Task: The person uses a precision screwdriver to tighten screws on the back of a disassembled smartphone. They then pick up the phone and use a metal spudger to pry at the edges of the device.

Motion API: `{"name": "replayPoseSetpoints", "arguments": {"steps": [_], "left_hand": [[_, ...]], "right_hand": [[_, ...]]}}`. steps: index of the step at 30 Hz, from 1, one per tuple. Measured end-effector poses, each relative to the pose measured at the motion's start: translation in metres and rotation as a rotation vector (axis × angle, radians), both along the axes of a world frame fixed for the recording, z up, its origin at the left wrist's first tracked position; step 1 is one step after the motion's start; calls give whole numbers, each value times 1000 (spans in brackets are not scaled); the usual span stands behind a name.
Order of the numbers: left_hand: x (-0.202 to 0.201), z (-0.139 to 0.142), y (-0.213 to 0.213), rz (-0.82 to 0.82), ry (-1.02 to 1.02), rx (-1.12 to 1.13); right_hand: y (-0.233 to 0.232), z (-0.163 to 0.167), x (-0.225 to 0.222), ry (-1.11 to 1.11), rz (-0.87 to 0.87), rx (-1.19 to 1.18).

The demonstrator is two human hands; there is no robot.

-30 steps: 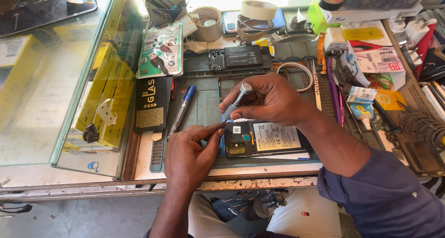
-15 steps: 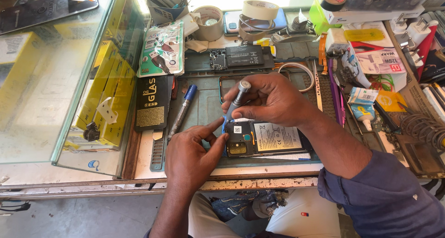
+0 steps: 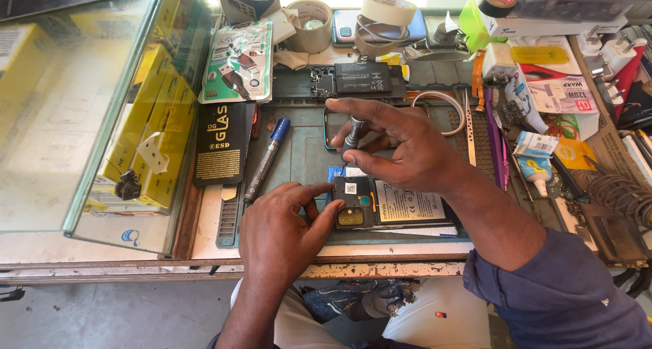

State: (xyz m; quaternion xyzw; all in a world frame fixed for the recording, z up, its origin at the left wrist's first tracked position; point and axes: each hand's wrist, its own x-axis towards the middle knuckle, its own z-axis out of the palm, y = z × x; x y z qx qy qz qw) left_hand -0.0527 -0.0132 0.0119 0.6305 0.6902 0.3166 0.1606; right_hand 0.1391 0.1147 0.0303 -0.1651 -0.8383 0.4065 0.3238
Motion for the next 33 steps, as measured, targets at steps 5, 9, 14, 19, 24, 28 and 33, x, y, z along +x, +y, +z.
{"name": "replayPoseSetpoints", "arguments": {"steps": [5,9,14,19,24,28,33], "left_hand": [[0,1,1,-8,3,-42],[0,1,1,-6,6,-61],[-2,1,2,-16,-1,-27],[-4,1,2,-41,-13,1],[-3,1,2,-32,-26,-18],[-4,0,2,-38,-22,4],[-3,1,2,-26,-17,-5]], "right_hand": [[1,-1,0,-8,-1,17],[1,-2,0,-14,-3,14],[0,-3,1,6,5,-16],[0,-3,0,-15,-4,-33],[-1,-3,0,-11,6,-11],[-2,-1,-1,-14,14,32],[-4,4,-9,-27,-46,282]]}}
